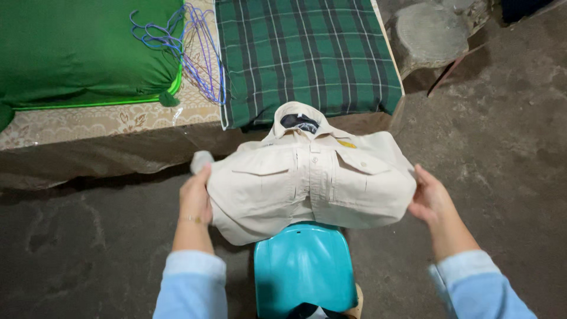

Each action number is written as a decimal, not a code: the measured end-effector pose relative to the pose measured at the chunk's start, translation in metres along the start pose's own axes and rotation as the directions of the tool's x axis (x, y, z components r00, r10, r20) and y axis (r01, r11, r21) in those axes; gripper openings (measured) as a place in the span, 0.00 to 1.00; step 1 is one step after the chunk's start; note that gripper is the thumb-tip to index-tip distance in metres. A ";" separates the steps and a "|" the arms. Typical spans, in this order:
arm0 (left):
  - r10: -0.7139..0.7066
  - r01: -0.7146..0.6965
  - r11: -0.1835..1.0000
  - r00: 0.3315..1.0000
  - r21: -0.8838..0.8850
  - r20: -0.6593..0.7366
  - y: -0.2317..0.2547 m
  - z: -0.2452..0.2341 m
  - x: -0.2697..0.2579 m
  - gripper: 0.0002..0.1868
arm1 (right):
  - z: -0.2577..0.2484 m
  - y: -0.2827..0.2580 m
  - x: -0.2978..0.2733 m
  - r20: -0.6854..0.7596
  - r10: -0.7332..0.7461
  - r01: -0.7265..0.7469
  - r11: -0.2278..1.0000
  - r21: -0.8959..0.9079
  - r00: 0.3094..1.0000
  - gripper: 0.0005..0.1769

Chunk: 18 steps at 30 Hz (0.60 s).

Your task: The person irons a beige shirt laid on a green plaid ironing board. They smooth the collar and sleeves, then use a black iron to press the collar, shoulder, and body areas. The shirt is flipped and adjusted multiple times during the process.

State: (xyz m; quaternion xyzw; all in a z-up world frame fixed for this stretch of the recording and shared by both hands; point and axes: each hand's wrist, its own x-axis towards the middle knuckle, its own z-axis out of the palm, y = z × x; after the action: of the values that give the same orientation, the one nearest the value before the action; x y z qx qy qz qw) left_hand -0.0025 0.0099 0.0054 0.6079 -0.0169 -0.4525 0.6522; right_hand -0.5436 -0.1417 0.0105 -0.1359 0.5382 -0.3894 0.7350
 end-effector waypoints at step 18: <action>0.053 -0.074 0.982 0.991 -0.175 -0.120 0.012 0.006 -0.028 0.12 | 0.061 -0.025 -0.075 -0.092 -0.378 0.375 0.926 -0.052 0.921 0.11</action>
State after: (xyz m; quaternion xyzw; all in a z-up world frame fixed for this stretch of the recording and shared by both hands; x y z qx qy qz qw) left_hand -0.0152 0.0206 0.0314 0.5711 0.0418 -0.3953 0.7182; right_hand -0.5084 -0.1178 0.1007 -0.2294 0.5449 -0.5206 0.6160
